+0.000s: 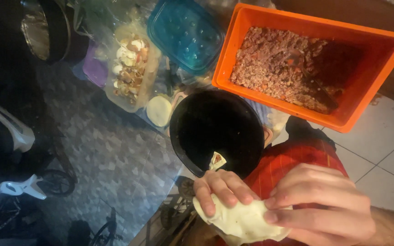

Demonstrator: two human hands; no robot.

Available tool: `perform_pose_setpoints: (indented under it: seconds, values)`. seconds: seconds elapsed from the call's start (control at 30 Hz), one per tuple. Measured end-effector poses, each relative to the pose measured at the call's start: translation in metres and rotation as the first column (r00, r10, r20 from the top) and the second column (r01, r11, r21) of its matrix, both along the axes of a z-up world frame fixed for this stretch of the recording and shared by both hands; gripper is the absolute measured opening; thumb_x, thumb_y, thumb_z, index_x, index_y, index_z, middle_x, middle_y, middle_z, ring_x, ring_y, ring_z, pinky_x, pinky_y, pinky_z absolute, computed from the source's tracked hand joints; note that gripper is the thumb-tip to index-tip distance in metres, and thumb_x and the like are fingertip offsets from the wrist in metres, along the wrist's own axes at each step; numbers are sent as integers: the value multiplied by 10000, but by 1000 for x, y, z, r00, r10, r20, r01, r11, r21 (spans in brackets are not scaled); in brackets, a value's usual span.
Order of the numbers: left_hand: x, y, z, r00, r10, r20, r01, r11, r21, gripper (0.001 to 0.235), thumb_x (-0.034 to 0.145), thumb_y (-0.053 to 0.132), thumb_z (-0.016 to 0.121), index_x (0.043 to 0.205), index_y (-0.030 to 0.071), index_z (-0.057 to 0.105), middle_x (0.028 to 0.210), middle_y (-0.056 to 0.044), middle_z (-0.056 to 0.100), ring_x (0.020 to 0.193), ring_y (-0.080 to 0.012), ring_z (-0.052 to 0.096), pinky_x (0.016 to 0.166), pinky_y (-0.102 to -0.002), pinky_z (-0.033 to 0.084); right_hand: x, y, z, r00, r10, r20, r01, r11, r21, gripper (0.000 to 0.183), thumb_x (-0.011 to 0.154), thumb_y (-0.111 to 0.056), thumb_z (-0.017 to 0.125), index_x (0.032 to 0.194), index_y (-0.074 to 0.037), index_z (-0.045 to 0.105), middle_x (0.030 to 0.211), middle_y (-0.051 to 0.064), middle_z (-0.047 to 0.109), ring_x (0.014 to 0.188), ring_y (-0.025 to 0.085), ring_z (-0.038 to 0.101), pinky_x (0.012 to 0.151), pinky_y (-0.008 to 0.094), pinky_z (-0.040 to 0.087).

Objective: The person scoops a meat mixture from an orange container onto a tortilla using a spoon. They then fold the tortilla into a taco shape by hand and place it into a black bowl.

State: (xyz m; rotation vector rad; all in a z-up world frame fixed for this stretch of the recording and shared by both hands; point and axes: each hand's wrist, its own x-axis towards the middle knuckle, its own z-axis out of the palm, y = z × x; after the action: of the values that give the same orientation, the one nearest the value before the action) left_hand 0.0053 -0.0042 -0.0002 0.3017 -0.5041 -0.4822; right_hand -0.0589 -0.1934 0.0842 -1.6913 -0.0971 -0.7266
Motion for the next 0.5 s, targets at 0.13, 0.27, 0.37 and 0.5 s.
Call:
perform_pose_setpoints:
  seconds: [0.13, 0.27, 0.37, 0.5]
  values:
    - [-3, -2, 2, 999, 38, -17, -38, 999, 17, 112, 998, 80, 646, 1037, 43, 745, 1091, -266, 742, 963, -475, 724, 732, -657, 616, -1, 0, 1, 1000, -3, 10, 3, 1000, 0, 188, 890, -225, 624, 810, -115, 753, 821, 34, 749, 669, 134, 739, 589, 253, 601]
    - [-1, -5, 6, 1000, 10, -1, -10, 1000, 15, 121, 1004, 74, 637, 1060, 44, 740, 1119, -265, 737, 991, -478, 718, 746, -663, 614, -2, -2, 0, 1000, 11, 6, -11, 1000, -19, 186, 890, -244, 640, 826, -117, 760, 832, 25, 754, 677, 124, 740, 595, 246, 601]
    - [-1, -8, 9, 999, 25, -38, -25, 1000, 6, 141, 1006, 45, 623, 1076, 28, 744, 1125, -262, 741, 1023, -460, 723, 795, -637, 621, -3, -1, -1, 1000, 1, -23, -1, 1000, -9, 123, 859, -227, 685, 810, -136, 753, 817, -1, 743, 658, 106, 730, 587, 234, 604]
    - [2, -2, -2, 1000, -2, 28, 1, 1000, 22, 204, 884, 37, 776, 1083, 55, 732, 1140, -252, 733, 994, -462, 718, 760, -635, 623, -3, -4, -5, 998, 55, 7, -55, 997, 52, 185, 890, -241, 650, 818, -109, 759, 844, 19, 756, 680, 128, 752, 619, 242, 620]
